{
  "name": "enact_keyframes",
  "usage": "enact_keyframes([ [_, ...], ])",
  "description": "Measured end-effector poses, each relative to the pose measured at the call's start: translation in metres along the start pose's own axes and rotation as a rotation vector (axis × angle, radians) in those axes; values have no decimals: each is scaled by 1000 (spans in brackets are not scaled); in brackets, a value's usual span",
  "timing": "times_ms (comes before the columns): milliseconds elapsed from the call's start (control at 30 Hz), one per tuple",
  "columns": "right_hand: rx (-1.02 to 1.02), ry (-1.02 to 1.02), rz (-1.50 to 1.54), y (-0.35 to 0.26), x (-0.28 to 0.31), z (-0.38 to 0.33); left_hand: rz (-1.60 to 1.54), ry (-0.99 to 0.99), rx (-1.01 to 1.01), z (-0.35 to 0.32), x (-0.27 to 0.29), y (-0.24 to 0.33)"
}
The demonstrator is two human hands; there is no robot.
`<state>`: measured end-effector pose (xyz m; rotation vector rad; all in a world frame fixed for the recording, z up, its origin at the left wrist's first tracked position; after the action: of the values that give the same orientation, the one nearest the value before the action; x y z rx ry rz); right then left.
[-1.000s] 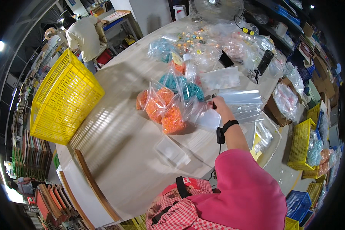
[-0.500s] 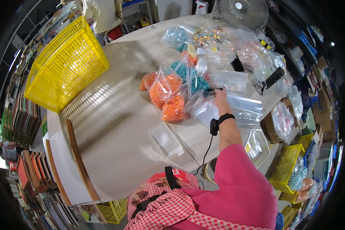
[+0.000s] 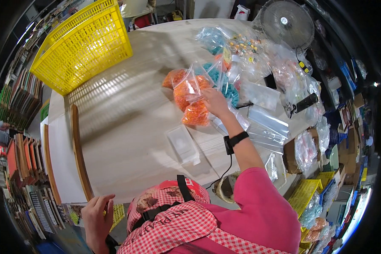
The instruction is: Labeling and organizing small plastic bags containing small plastic parts using a marker pen and sticky notes.
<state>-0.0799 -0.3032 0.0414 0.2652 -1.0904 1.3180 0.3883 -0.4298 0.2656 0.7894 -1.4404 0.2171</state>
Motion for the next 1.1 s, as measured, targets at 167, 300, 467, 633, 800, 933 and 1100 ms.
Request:
enact_keyframes([
  [167, -86, -313, -473, -4, -10, 4, 16, 1, 33, -10, -10, -13],
  [300, -40, -395, -262, -19, 9, 13, 13, 18, 62, -20, -16, -26],
  [467, -116, -381, 130, -45, 26, 30, -16, -34, 111, -24, -20, -32],
  [633, -63, -309, 259, -71, 20, 53, 5, -4, 80, -19, -19, -29],
  [800, -172, -241, 477, -73, -8, 84, -19, -38, 110, -18, -18, -30],
  [933, -250, -225, 338, -46, -42, 105, -35, 9, 96, -20, -20, -33],
  [1100, -195, -145, 151, -16, -74, 107, 1, 10, 91, -26, -22, -40],
])
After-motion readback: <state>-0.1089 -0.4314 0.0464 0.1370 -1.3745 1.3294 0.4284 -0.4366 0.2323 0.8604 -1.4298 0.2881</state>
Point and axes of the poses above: each hand's wrist, its own z-axis towards the middle knuckle, its own x-axis out of the back of the hand, y = z × x, the point moved 1 cm from there along z, towards the middle knuckle
